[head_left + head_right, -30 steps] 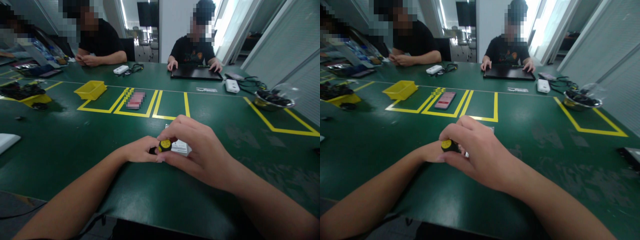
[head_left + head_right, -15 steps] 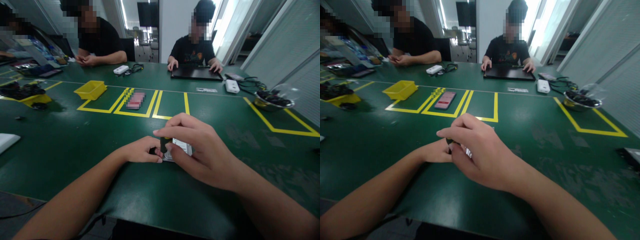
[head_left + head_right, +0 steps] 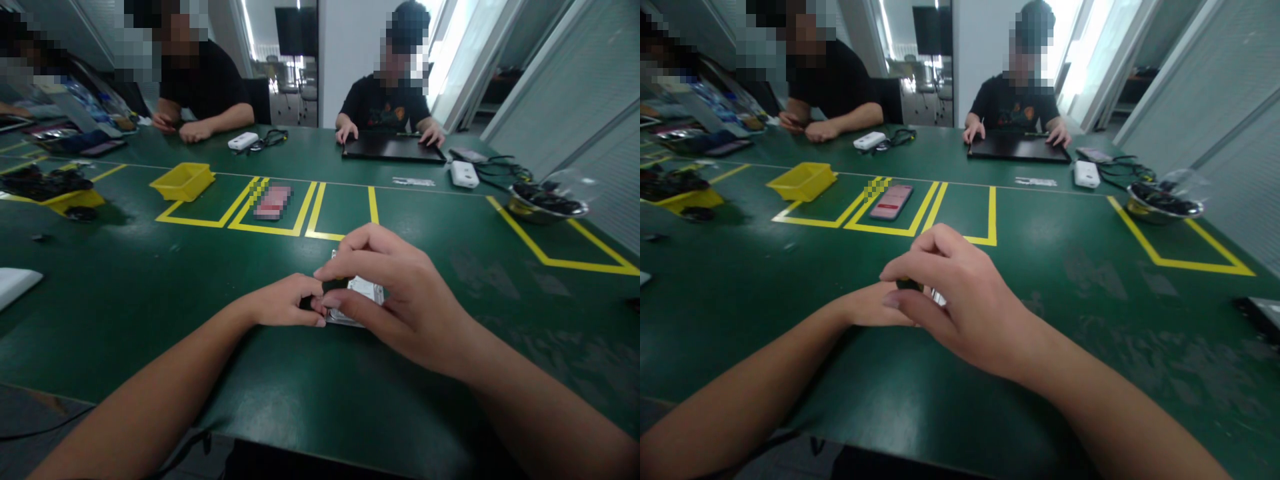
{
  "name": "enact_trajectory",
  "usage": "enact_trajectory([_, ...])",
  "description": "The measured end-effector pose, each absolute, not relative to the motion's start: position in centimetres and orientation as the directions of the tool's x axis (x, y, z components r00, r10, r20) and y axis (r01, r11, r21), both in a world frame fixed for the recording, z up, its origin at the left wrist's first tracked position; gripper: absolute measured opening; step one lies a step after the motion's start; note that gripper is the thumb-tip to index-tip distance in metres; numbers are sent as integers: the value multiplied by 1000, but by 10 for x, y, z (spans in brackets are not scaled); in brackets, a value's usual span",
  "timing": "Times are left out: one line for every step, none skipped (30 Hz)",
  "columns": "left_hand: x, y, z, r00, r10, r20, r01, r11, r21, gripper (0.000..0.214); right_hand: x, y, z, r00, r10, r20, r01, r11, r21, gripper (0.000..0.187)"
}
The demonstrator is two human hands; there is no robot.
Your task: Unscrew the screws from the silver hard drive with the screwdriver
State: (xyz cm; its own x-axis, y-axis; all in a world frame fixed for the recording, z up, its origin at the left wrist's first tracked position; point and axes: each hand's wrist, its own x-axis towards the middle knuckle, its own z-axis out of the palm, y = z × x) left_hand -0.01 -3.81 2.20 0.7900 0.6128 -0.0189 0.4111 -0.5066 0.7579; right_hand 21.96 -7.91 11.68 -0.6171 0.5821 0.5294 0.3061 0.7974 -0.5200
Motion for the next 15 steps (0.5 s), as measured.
enact_trajectory([0,-39,21,783,621,-22,429,-515,742,26,219,-79,117,-615,584,529,314,797,-515,17])
enact_trajectory([0,-39,21,781,625,-26,442,-521,730,26,219,-78,117,-616,581,532,315,800,-510,15])
enact_trajectory([0,-39,20,780,625,-30,449,-525,723,26,219,-78,117,-618,576,535,311,804,-506,15])
enact_trajectory([0,-39,19,782,623,-33,451,-527,721,26,220,-77,117,-620,570,538,304,808,-505,16])
enact_trajectory([0,-39,17,785,619,-35,447,-526,724,26,220,-77,117,-623,565,541,296,811,-505,17])
enact_trajectory([0,-38,16,788,614,-35,439,-523,730,27,221,-77,117,-625,558,545,286,814,-505,20])
enact_trajectory([-1,-37,15,790,612,-34,432,-517,738,28,222,-77,118,-628,551,549,276,817,-506,22])
enact_trajectory([-1,-37,15,791,610,-33,426,-512,746,28,222,-77,118,-631,544,553,264,821,-507,23])
enact_trajectory([-1,-36,14,792,609,-34,423,-507,752,28,223,-77,118,-635,538,554,253,823,-510,24])
enact_trajectory([-1,-36,13,793,609,-36,420,-502,756,29,223,-77,118,-638,534,555,242,823,-513,25])
enact_trajectory([-1,-36,13,793,608,-40,419,-497,760,29,223,-77,118,-643,530,553,234,823,-518,26])
enact_trajectory([-2,-36,12,793,608,-42,417,-492,764,28,223,-78,117,-647,529,550,227,822,-523,27])
enact_trajectory([-2,-36,12,793,607,-40,413,-489,768,28,223,-78,117,-650,529,546,225,820,-527,29])
enact_trajectory([-2,-36,12,794,607,-36,408,-488,772,28,223,-78,117,-651,528,546,224,820,-526,30])
enact_trajectory([-2,-36,12,794,607,-29,401,-487,776,26,223,-78,117,-650,526,549,226,824,-520,31])
